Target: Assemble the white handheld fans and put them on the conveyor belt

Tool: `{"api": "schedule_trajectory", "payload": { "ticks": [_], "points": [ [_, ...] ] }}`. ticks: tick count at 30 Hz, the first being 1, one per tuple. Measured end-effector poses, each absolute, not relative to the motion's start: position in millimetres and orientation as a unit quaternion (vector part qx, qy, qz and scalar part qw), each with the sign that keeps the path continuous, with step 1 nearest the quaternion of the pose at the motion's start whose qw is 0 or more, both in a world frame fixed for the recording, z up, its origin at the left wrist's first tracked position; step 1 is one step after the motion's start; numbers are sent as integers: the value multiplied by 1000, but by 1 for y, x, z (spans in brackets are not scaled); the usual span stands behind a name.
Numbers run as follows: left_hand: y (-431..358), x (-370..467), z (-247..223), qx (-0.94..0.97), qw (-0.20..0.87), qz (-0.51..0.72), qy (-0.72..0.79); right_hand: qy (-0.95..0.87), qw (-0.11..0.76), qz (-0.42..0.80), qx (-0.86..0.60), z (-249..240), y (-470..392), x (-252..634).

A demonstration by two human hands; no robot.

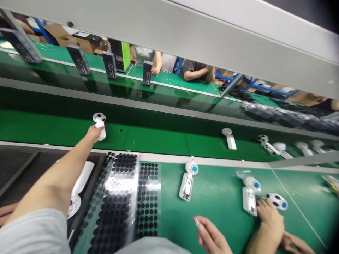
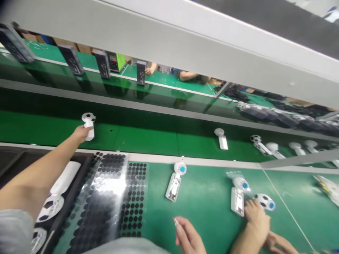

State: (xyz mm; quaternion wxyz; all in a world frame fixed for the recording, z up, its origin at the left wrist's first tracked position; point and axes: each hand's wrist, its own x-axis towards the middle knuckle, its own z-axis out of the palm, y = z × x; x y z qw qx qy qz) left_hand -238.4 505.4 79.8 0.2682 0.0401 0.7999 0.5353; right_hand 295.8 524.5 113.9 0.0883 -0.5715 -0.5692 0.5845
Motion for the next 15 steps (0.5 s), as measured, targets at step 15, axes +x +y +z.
{"api": "schedule_trajectory", "payload": {
  "ticks": [15],
  "points": [
    [473,107,162,9,712,597,371,-642,181,628,-400,186,524,284]
  ]
}}
